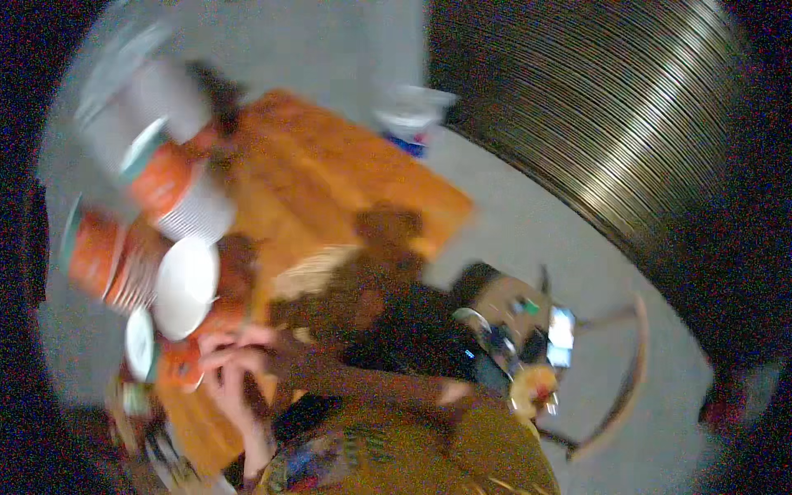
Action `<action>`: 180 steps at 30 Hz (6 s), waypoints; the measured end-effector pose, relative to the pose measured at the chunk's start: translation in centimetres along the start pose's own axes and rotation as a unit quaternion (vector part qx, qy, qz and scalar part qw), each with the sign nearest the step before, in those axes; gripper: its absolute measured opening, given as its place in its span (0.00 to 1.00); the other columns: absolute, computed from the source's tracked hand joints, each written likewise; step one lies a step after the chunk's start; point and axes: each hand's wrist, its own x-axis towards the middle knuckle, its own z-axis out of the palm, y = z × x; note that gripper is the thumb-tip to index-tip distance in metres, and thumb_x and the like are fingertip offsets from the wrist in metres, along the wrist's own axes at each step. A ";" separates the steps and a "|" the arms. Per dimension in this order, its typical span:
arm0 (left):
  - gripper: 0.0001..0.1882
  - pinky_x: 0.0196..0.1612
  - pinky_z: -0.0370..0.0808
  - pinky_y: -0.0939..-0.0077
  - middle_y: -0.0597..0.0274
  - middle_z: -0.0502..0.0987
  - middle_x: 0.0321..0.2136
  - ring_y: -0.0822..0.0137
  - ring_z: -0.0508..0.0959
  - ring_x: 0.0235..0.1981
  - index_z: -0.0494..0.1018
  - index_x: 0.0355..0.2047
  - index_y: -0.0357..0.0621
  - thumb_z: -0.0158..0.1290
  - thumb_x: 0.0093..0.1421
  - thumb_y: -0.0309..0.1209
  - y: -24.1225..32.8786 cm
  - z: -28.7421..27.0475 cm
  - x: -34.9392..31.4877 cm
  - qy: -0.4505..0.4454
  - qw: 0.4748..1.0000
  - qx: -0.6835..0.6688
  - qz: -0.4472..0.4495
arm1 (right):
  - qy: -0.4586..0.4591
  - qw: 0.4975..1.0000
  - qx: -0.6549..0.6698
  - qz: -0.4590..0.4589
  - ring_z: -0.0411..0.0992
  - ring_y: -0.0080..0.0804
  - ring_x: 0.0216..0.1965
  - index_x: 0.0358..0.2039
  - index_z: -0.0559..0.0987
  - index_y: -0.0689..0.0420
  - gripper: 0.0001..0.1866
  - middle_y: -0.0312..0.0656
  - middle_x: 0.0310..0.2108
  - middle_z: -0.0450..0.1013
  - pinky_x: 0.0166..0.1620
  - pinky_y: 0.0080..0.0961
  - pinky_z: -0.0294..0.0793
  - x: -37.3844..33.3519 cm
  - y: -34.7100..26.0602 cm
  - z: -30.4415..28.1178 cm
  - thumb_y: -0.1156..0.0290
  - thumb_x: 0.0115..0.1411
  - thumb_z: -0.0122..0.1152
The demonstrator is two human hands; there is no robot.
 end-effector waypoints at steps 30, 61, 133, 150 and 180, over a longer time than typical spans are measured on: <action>0.15 0.37 0.73 0.65 0.53 0.73 0.30 0.55 0.76 0.34 0.72 0.44 0.41 0.53 0.54 0.25 -5.9 2.3 4.6 -0.110 0.918 0.369 -0.092 | 0.153 0.885 -0.439 -0.025 0.75 0.43 0.25 0.32 0.68 0.58 0.07 0.46 0.23 0.72 0.27 0.33 0.73 0.6 4.7 -9.5 0.75 0.55 0.57; 0.09 0.37 0.68 0.79 0.65 0.74 0.29 0.75 0.70 0.32 0.70 0.37 0.39 0.46 0.64 0.33 -8.7 -0.8 8.9 -0.301 0.895 0.222 -0.242 | 0.118 0.846 -0.519 -0.023 0.75 0.29 0.22 0.31 0.69 0.61 0.05 0.44 0.22 0.74 0.24 0.25 0.71 1.1 5.6 -9.9 0.75 0.59 0.54; 0.03 0.25 0.69 0.90 0.69 0.73 0.23 0.80 0.72 0.23 0.71 0.32 0.40 0.52 0.59 0.26 -9.4 0.7 9.6 -0.187 0.852 -0.199 -0.446 | 0.032 0.877 -0.466 0.116 0.62 0.14 0.20 0.26 0.74 0.58 0.09 0.27 0.17 0.66 0.24 0.17 0.63 3.4 -0.6 -11.1 0.67 0.56 0.61; 0.05 0.30 0.74 0.90 0.67 0.76 0.28 0.78 0.75 0.27 0.71 0.34 0.40 0.54 0.56 0.22 -9.3 0.6 9.9 -0.185 0.798 -0.248 -0.517 | 0.077 0.905 -0.413 0.067 0.58 0.12 0.22 0.25 0.74 0.58 0.08 0.26 0.19 0.63 0.26 0.13 0.58 1.9 -0.1 -9.2 0.70 0.58 0.59; 0.15 0.33 0.71 0.65 0.51 0.69 0.32 0.53 0.72 0.36 0.61 0.42 0.39 0.51 0.55 0.23 -8.1 3.7 9.0 -0.192 0.917 0.307 0.164 | -0.038 0.839 -0.533 0.102 0.70 0.29 0.25 0.32 0.75 0.57 0.11 0.39 0.24 0.69 0.30 0.27 0.70 4.8 -2.7 -13.4 0.63 0.55 0.62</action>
